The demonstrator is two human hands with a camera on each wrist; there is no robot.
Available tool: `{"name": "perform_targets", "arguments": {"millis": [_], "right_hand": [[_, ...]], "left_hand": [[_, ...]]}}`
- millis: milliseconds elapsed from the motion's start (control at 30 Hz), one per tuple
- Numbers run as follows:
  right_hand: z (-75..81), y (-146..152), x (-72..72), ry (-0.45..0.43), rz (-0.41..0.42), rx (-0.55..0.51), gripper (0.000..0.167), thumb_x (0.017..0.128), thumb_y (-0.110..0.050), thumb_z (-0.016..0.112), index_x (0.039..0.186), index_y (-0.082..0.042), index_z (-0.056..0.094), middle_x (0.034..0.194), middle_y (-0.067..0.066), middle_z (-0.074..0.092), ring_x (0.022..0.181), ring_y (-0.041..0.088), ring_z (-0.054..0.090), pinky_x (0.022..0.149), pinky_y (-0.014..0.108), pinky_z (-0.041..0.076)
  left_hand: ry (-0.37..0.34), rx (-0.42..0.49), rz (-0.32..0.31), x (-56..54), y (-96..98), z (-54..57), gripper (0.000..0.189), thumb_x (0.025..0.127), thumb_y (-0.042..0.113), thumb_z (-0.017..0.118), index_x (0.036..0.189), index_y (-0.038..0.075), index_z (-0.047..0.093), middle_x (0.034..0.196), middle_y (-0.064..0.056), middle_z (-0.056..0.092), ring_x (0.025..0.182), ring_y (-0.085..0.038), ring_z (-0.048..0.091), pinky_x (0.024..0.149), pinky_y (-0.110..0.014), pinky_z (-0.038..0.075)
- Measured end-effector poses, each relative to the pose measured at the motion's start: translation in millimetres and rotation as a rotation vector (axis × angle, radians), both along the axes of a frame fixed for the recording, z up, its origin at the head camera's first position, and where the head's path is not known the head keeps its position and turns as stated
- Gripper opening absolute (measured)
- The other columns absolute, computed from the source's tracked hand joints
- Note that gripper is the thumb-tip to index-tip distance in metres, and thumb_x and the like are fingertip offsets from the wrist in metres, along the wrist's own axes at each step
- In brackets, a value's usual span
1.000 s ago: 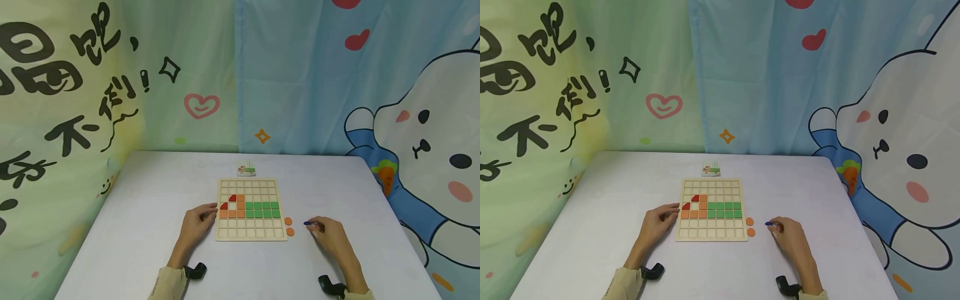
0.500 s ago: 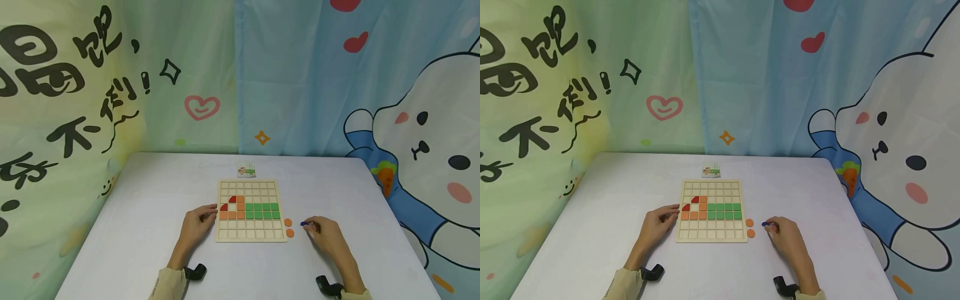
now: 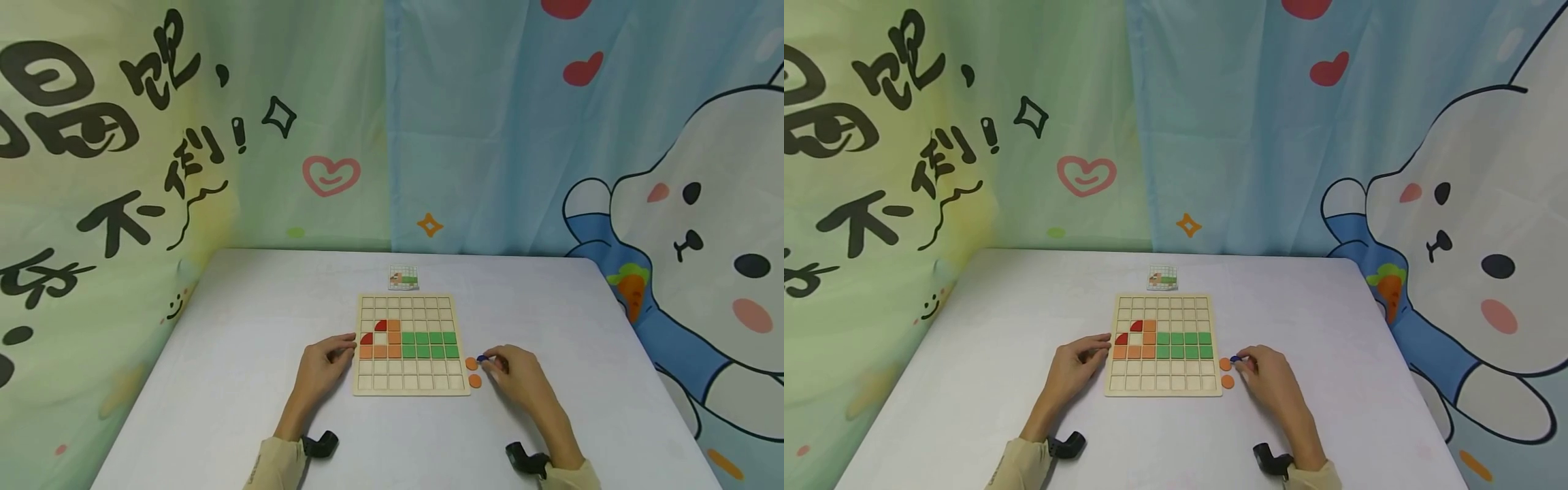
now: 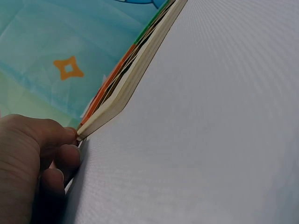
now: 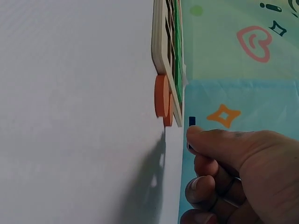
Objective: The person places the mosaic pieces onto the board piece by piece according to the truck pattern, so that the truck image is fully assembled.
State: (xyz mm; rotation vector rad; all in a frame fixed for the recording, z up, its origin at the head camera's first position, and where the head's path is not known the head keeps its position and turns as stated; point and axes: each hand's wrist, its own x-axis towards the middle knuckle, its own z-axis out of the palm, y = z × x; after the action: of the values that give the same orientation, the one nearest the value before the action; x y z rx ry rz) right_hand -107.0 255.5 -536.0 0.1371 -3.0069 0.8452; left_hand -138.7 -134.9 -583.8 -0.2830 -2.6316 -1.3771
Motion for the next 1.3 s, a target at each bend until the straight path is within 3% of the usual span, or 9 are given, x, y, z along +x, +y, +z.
{"name": "perform_targets", "arguments": {"millis": [767,1300], "right_hand": [[1.1,-50.5,-22.3,-0.008,0.131,-0.061,0.015,0.097,-0.014,0.077,0.108,-0.005,0.078,0.071,-0.004,0.056,0.062,0.007,0.044,0.06,0.023,0.037],[-2.8,-85.2,-30.9,0.009,0.175,-0.076,0.013,0.097,-0.018,0.078,0.106,-0.008,0.08,0.074,-0.006,0.056,0.067,0.007,0.045,0.063,0.023,0.037]], "left_hand": [[0.003,0.031,-0.004,0.1,-0.2,2.1,0.014,0.095,0.008,0.078,0.107,0.009,0.084,0.123,-0.004,0.081,0.066,-0.001,0.054,0.061,-0.019,0.045],[-0.012,0.016,-0.002,-0.4,0.7,3.2,0.013,0.095,0.008,0.078,0.106,0.009,0.084,0.123,-0.004,0.081,0.067,-0.002,0.055,0.062,-0.018,0.045]]}}
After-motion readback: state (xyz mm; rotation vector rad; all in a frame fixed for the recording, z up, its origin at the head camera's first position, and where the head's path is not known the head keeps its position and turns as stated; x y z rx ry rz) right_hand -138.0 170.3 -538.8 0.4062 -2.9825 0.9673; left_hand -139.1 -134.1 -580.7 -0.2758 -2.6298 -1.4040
